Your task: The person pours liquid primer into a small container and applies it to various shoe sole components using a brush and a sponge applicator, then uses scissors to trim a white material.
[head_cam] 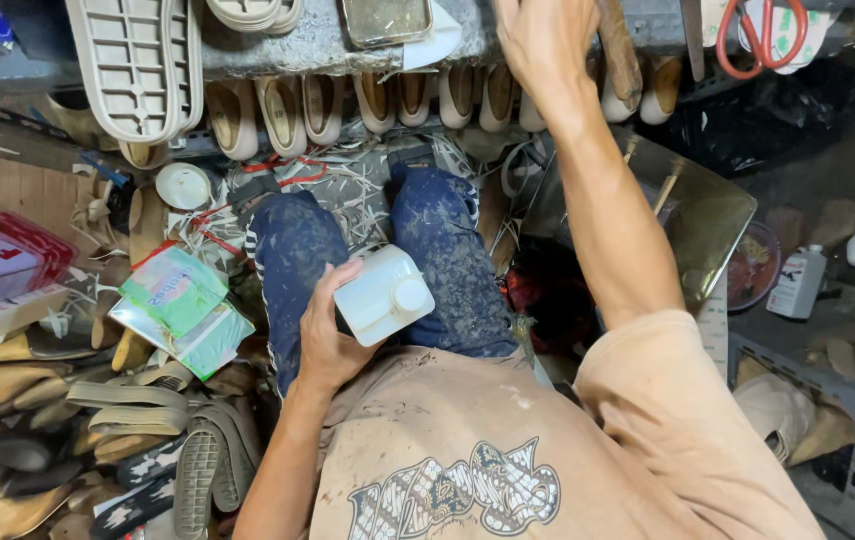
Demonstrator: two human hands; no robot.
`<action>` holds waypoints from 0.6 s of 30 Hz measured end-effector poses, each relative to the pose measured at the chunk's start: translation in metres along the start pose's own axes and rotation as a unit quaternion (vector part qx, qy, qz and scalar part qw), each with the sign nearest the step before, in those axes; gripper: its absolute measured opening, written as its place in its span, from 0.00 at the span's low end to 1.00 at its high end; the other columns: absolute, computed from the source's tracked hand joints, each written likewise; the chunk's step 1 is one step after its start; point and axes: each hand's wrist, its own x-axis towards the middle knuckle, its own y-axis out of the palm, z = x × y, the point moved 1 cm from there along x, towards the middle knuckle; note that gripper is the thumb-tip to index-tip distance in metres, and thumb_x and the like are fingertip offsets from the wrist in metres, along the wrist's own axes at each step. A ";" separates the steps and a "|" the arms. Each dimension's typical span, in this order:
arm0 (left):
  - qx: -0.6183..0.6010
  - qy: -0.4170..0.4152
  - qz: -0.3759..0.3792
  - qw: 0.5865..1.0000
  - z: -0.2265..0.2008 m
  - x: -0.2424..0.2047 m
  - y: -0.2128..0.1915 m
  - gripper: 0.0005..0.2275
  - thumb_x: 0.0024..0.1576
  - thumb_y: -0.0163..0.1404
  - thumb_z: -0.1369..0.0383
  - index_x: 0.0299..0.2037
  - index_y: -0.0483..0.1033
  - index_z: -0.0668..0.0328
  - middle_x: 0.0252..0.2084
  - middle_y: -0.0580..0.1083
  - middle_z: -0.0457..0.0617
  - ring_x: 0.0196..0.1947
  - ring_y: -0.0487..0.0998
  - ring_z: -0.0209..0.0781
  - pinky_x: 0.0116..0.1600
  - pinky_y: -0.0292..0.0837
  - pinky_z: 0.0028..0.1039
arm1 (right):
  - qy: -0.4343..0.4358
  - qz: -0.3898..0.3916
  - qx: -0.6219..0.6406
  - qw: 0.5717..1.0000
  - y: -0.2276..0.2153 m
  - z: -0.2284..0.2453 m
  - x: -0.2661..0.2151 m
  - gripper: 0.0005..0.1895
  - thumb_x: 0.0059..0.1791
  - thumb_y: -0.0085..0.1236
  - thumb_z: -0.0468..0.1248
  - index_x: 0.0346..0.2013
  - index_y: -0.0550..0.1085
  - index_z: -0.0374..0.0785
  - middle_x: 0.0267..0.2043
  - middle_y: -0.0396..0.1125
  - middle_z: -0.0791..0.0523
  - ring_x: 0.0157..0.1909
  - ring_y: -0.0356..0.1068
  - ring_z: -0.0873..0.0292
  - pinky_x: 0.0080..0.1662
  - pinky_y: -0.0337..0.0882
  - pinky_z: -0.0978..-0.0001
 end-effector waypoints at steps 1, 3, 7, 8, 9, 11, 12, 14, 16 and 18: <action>-0.009 0.025 -0.015 1.000 0.001 0.000 -0.001 0.33 0.50 0.64 0.64 0.64 0.62 0.65 0.63 0.70 0.60 0.66 0.72 0.59 0.72 0.62 0.49 | 0.006 0.055 0.111 0.992 -0.034 0.023 -0.001 0.17 0.59 0.43 0.48 0.38 0.71 0.39 0.31 0.67 0.53 0.31 0.67 0.49 0.30 0.62 0.55; -0.019 0.047 -0.037 0.998 0.001 0.004 0.000 0.32 0.51 0.65 0.65 0.62 0.62 0.66 0.63 0.70 0.61 0.65 0.73 0.59 0.68 0.70 0.44 | 0.004 0.113 0.223 0.968 -0.085 0.061 -0.024 0.25 0.64 0.32 0.50 0.41 0.71 0.35 0.32 0.66 0.54 0.30 0.64 0.57 0.31 0.58 0.61; 0.017 0.056 -0.061 0.996 -0.010 0.014 0.001 0.35 0.42 0.70 0.57 0.58 0.70 0.64 0.55 0.75 0.53 0.57 0.77 0.56 0.64 0.69 0.46 | -0.062 0.207 0.372 0.903 -0.148 0.115 -0.104 0.20 0.53 0.56 0.52 0.47 0.78 0.40 0.29 0.68 0.55 0.30 0.69 0.50 0.36 0.71 0.60; 0.032 0.101 -0.066 0.992 -0.015 0.020 0.001 0.34 0.45 0.69 0.56 0.57 0.70 0.67 0.54 0.75 0.55 0.55 0.78 0.59 0.61 0.71 0.47 | -0.076 0.197 0.361 0.908 -0.162 0.126 -0.117 0.24 0.51 0.57 0.59 0.47 0.78 0.43 0.28 0.66 0.58 0.28 0.68 0.55 0.35 0.71 0.65; 0.033 0.104 -0.063 0.992 -0.018 0.019 -0.002 0.34 0.45 0.69 0.56 0.57 0.70 0.67 0.54 0.75 0.55 0.55 0.78 0.59 0.61 0.71 0.47 | -0.074 0.194 0.361 0.909 -0.169 0.128 -0.119 0.24 0.51 0.57 0.59 0.47 0.78 0.43 0.28 0.66 0.58 0.28 0.68 0.55 0.35 0.71 0.65; 0.048 0.125 -0.049 0.990 -0.023 0.020 -0.004 0.34 0.42 0.70 0.59 0.56 0.71 0.68 0.52 0.76 0.56 0.52 0.79 0.59 0.58 0.73 0.47 | -0.085 0.146 0.291 0.942 -0.185 0.129 -0.121 0.20 0.52 0.57 0.54 0.44 0.79 0.41 0.29 0.66 0.58 0.27 0.65 0.57 0.33 0.69 0.68; 0.044 0.131 -0.043 0.989 -0.027 0.019 -0.004 0.34 0.42 0.70 0.59 0.56 0.71 0.68 0.52 0.76 0.56 0.52 0.79 0.59 0.58 0.73 0.47 | -0.080 0.142 0.285 0.944 -0.190 0.129 -0.122 0.20 0.52 0.57 0.54 0.44 0.79 0.41 0.29 0.66 0.58 0.27 0.65 0.57 0.33 0.69 0.68; 0.059 0.123 -0.029 0.990 -0.034 0.014 -0.006 0.32 0.42 0.70 0.62 0.55 0.72 0.68 0.52 0.76 0.56 0.51 0.79 0.59 0.58 0.73 0.46 | -0.100 0.121 0.277 0.948 -0.200 0.131 -0.126 0.17 0.53 0.59 0.50 0.43 0.79 0.38 0.30 0.65 0.57 0.27 0.66 0.58 0.32 0.70 0.70; 0.057 0.118 -0.015 0.991 -0.043 0.010 -0.008 0.33 0.40 0.71 0.63 0.55 0.72 0.67 0.51 0.76 0.55 0.50 0.79 0.58 0.57 0.74 0.46 | -0.105 0.123 0.292 0.943 -0.205 0.131 -0.129 0.16 0.53 0.58 0.48 0.42 0.78 0.38 0.30 0.65 0.56 0.28 0.67 0.57 0.32 0.71 0.69; 0.058 0.111 -0.008 0.992 -0.045 0.007 -0.011 0.34 0.37 0.71 0.64 0.55 0.73 0.66 0.50 0.76 0.54 0.49 0.80 0.57 0.56 0.74 0.45 | -0.117 0.124 0.311 0.935 -0.205 0.129 -0.133 0.15 0.54 0.58 0.47 0.41 0.77 0.37 0.31 0.66 0.55 0.28 0.68 0.55 0.32 0.72 0.68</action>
